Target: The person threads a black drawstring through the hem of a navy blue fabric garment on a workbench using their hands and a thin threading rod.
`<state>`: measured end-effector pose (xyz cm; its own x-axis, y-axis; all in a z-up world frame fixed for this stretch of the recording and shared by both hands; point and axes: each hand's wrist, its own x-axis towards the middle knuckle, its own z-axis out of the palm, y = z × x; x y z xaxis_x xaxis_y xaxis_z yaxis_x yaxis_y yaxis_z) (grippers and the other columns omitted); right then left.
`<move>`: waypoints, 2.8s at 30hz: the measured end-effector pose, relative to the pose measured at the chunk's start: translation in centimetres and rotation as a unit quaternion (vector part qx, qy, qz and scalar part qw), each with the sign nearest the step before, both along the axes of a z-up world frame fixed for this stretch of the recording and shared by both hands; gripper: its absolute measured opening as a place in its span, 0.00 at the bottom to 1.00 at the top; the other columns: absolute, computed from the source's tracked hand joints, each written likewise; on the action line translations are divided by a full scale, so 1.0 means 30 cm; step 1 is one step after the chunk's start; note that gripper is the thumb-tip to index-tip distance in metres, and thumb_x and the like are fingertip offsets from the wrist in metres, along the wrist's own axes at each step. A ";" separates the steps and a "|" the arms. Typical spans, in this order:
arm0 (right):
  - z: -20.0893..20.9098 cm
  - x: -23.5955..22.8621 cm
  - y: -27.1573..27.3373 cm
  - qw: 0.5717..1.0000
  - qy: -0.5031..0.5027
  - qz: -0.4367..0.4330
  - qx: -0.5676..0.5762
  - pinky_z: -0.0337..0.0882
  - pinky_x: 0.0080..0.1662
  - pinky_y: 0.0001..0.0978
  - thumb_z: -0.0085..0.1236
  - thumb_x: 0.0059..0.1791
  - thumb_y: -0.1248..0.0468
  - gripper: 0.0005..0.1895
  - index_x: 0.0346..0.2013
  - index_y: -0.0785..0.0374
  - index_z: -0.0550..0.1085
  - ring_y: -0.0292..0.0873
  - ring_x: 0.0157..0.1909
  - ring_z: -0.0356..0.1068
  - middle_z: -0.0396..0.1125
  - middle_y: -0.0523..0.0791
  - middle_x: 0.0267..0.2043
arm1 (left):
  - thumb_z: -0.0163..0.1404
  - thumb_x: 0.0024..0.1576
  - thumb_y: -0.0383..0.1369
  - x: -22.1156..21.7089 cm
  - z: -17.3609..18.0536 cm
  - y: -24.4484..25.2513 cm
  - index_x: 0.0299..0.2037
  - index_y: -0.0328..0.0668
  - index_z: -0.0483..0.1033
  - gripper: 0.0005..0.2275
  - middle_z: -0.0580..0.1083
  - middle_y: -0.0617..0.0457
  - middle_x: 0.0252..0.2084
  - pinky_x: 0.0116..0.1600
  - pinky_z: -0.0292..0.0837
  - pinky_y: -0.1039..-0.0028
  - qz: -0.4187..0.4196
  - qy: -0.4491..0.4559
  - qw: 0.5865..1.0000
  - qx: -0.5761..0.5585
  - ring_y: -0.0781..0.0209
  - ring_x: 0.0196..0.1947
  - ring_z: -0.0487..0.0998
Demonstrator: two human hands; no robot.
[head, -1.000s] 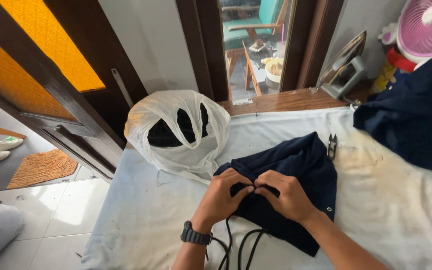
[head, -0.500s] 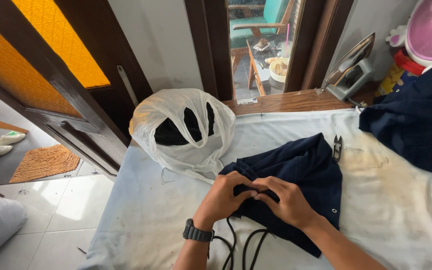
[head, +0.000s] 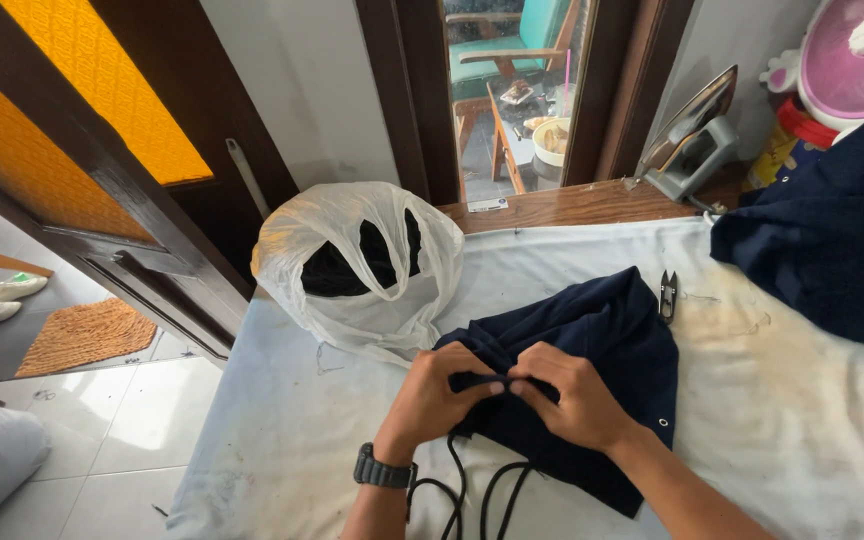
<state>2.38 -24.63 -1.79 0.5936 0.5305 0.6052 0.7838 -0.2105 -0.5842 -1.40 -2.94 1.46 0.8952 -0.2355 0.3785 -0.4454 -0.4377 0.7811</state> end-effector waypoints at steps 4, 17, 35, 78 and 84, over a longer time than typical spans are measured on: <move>-0.001 -0.007 0.000 0.997 -0.014 0.065 -0.024 0.71 0.47 0.36 0.53 0.54 0.65 0.07 0.34 0.64 0.73 0.45 0.39 0.70 0.69 0.45 0.33 | 0.65 0.51 0.33 0.007 -0.042 -0.006 0.32 0.44 0.83 0.05 0.81 0.57 0.33 0.40 0.74 0.75 -0.025 0.009 0.999 0.036 0.64 0.33 0.79; 0.000 0.030 -0.032 0.998 -0.012 -0.059 0.003 0.77 0.48 0.35 0.60 0.49 0.63 0.07 0.27 0.57 0.78 0.43 0.38 0.77 0.73 0.41 0.27 | 0.63 0.50 0.26 0.004 0.029 0.034 0.40 0.44 0.86 0.09 0.81 0.51 0.35 0.50 0.76 0.68 0.018 -0.052 0.998 -0.028 0.52 0.40 0.81; 0.025 -0.008 -0.012 0.999 0.051 -0.012 0.010 0.79 0.37 0.39 0.64 0.47 0.62 0.05 0.37 0.56 0.80 0.46 0.33 0.79 0.76 0.45 0.28 | 0.58 0.55 0.26 -0.007 -0.005 0.005 0.40 0.43 0.82 0.05 0.81 0.47 0.34 0.46 0.76 0.61 0.001 -0.044 0.999 -0.024 0.45 0.37 0.82; 0.007 0.028 -0.051 0.995 -0.045 -0.086 -0.006 0.78 0.41 0.32 0.58 0.52 0.60 0.07 0.31 0.55 0.80 0.44 0.36 0.79 0.77 0.38 0.30 | 0.60 0.54 0.24 -0.006 -0.022 -0.072 0.41 0.39 0.84 0.07 0.83 0.46 0.37 0.52 0.79 0.63 0.027 0.008 0.998 -0.054 0.46 0.43 0.85; 0.018 0.021 -0.047 0.996 -0.057 -0.058 -0.023 0.77 0.43 0.32 0.57 0.53 0.61 0.08 0.30 0.55 0.80 0.43 0.35 0.78 0.76 0.39 0.29 | 0.60 0.54 0.25 -0.007 -0.032 -0.076 0.40 0.34 0.82 0.06 0.82 0.42 0.35 0.49 0.80 0.64 0.007 0.006 0.999 -0.042 0.42 0.42 0.84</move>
